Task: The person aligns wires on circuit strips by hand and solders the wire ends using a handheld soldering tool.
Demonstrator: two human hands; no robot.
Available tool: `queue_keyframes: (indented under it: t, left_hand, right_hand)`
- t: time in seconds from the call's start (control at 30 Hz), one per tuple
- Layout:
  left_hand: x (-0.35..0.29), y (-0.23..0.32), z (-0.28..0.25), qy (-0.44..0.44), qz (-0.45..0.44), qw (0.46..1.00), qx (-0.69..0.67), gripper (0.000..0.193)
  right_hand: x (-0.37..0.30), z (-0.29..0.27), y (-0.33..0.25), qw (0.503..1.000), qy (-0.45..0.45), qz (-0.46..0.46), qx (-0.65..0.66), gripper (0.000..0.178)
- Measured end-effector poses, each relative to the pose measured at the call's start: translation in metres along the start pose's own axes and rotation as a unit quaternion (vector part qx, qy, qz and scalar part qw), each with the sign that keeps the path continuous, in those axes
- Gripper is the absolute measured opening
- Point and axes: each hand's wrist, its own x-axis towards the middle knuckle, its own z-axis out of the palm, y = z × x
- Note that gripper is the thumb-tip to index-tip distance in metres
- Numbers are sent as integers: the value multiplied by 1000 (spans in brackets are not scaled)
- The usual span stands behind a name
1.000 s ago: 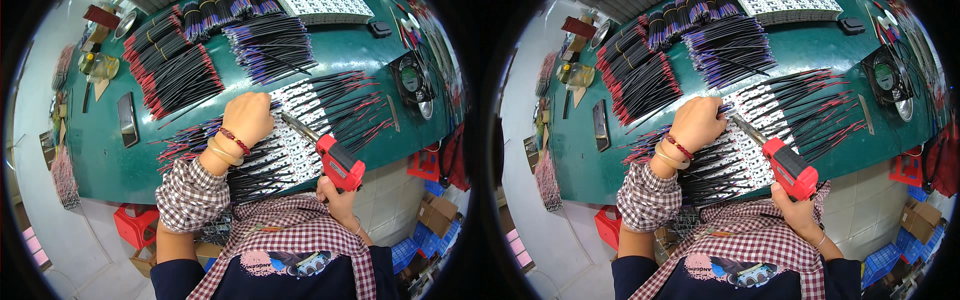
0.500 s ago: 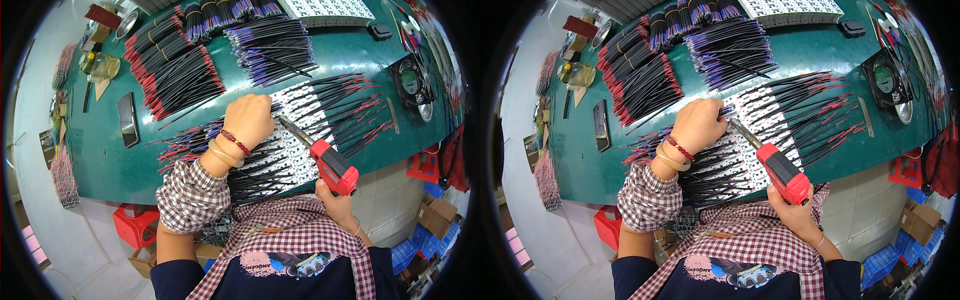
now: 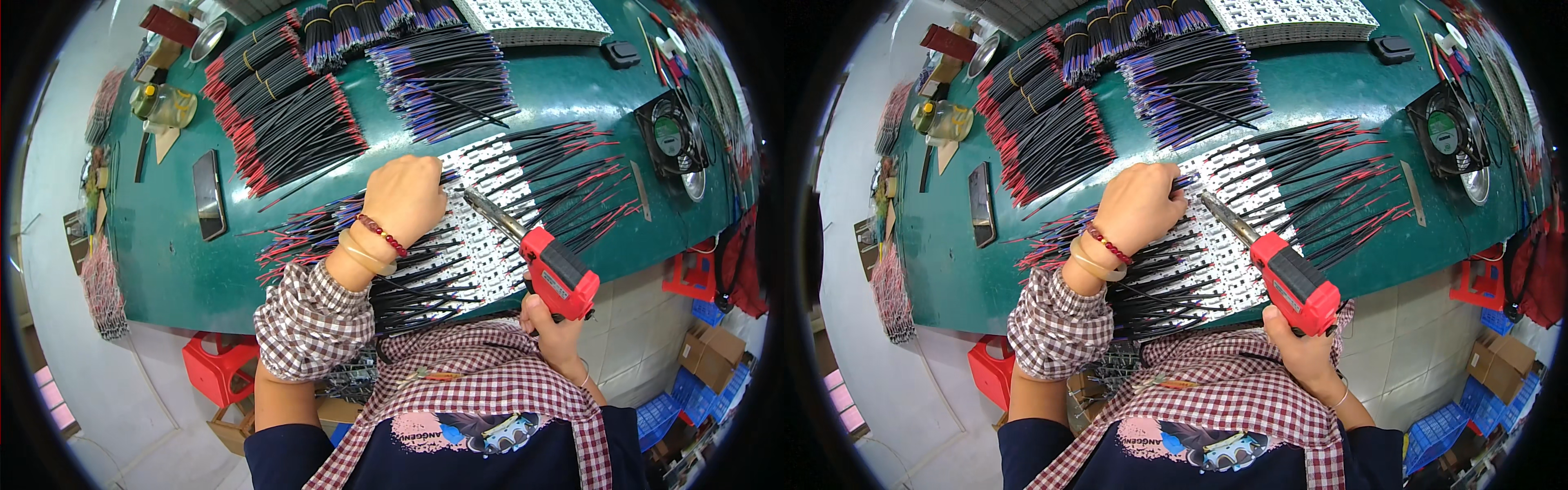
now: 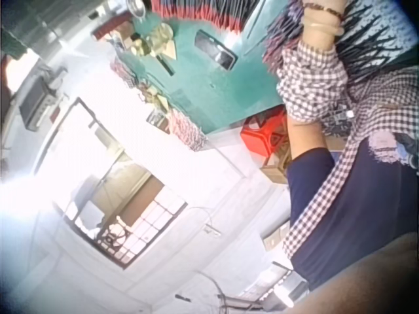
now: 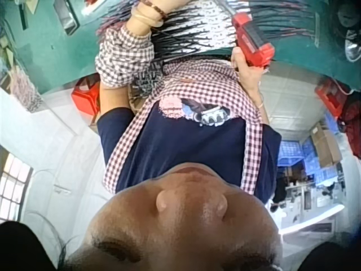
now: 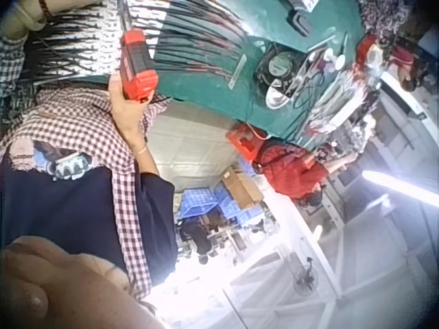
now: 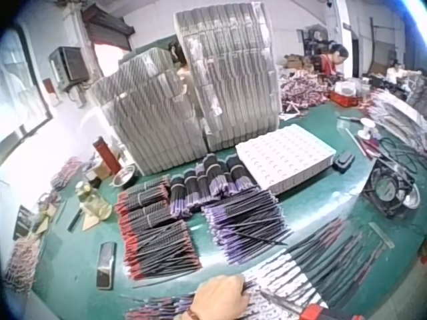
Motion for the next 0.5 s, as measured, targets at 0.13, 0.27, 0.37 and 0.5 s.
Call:
queue_keyframes:
  t: [0.13,0.27,0.37,0.5]
  left_hand:
    - [-2,4,-2,-9,-10,1000,3,15]
    - [-5,8,-3,1,-16,1000,4,15]
    - [-6,8,-2,-3,-22,1000,-12,15]
    - [-8,8,-2,8,-19,999,-25,17]
  right_hand:
    - [0,-1,1,1000,-3,-7,-3,32]
    - [1,-4,8,1000,-13,-10,-20,31]
    - [1,-3,13,999,-7,-29,-34,29]
    - [2,-5,18,998,-16,-45,-47,26]
